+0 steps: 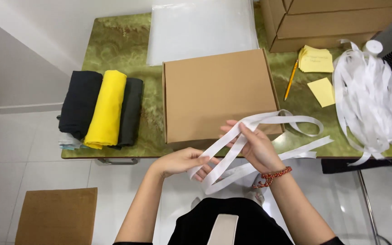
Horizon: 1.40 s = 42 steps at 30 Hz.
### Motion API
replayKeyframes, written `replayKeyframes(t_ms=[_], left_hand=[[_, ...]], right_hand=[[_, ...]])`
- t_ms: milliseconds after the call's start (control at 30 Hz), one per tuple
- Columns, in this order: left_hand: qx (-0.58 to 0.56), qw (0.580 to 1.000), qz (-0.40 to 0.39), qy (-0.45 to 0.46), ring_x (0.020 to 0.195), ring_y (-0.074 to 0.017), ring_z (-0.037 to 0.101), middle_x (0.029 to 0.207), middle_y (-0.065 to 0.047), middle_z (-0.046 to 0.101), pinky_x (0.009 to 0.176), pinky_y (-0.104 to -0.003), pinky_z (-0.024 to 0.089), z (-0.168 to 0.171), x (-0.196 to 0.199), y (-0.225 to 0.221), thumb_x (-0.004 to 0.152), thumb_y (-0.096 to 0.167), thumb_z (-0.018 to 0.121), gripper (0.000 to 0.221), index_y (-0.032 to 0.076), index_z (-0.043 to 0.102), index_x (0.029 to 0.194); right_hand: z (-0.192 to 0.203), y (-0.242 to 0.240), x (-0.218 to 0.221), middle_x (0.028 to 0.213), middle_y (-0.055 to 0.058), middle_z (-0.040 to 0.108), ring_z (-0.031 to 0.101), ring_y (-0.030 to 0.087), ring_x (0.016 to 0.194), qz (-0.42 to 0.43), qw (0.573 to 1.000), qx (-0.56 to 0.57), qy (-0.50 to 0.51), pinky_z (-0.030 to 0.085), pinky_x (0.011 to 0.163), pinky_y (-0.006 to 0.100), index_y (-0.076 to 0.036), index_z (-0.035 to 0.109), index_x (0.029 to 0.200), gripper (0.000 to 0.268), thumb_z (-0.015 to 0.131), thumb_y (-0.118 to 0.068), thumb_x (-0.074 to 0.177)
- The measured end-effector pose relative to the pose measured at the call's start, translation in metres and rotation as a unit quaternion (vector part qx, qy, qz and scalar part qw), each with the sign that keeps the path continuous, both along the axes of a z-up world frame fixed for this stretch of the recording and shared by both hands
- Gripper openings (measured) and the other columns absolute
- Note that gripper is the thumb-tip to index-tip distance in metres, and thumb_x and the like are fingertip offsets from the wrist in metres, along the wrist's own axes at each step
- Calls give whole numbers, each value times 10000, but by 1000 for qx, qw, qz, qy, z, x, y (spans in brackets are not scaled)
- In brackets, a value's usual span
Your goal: The person folds a black garment on a table, places it inside a clear plastic bag, and then puts the bagged item into a cardboard box. The person closes the box and ties it with a white ribbon, creating a bow on top.
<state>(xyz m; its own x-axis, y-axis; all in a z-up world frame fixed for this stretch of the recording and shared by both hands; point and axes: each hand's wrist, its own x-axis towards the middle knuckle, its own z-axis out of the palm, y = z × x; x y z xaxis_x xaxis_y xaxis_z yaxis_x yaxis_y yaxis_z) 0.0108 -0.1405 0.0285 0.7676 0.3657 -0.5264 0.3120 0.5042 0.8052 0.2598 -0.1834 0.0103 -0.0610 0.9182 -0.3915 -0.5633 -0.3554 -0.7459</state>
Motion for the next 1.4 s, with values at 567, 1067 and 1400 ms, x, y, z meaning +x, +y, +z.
replayKeyframes(t_ms=[567,1067,1400], left_hand=[[26,965,242,-93,811,-164,801,1134,-62,802,676,-241,656,-61,-39,-5,957,289,810,443,75,714,1333],[268,947,85,-157,353,-7,395,629,-66,715,381,-151,267,87,-58,-9,1111,309,552,358,48,785,1035],[309,935,78,-157,434,-58,538,663,-59,730,445,-175,347,143,-93,-21,1089,319,573,440,31,669,1408]], right_hand=[[-19,-73,-97,1272,218,802,737,269,1189,321,933,16,-162,586,1037,416,64,727,1354,420,584,-208,1068],[6,-36,-23,1211,176,758,666,300,1219,249,804,61,-537,499,1093,468,-96,687,1426,628,858,-314,862],[35,-17,-60,762,43,629,607,128,741,253,911,240,-220,548,746,325,31,757,990,284,641,-215,1072]])
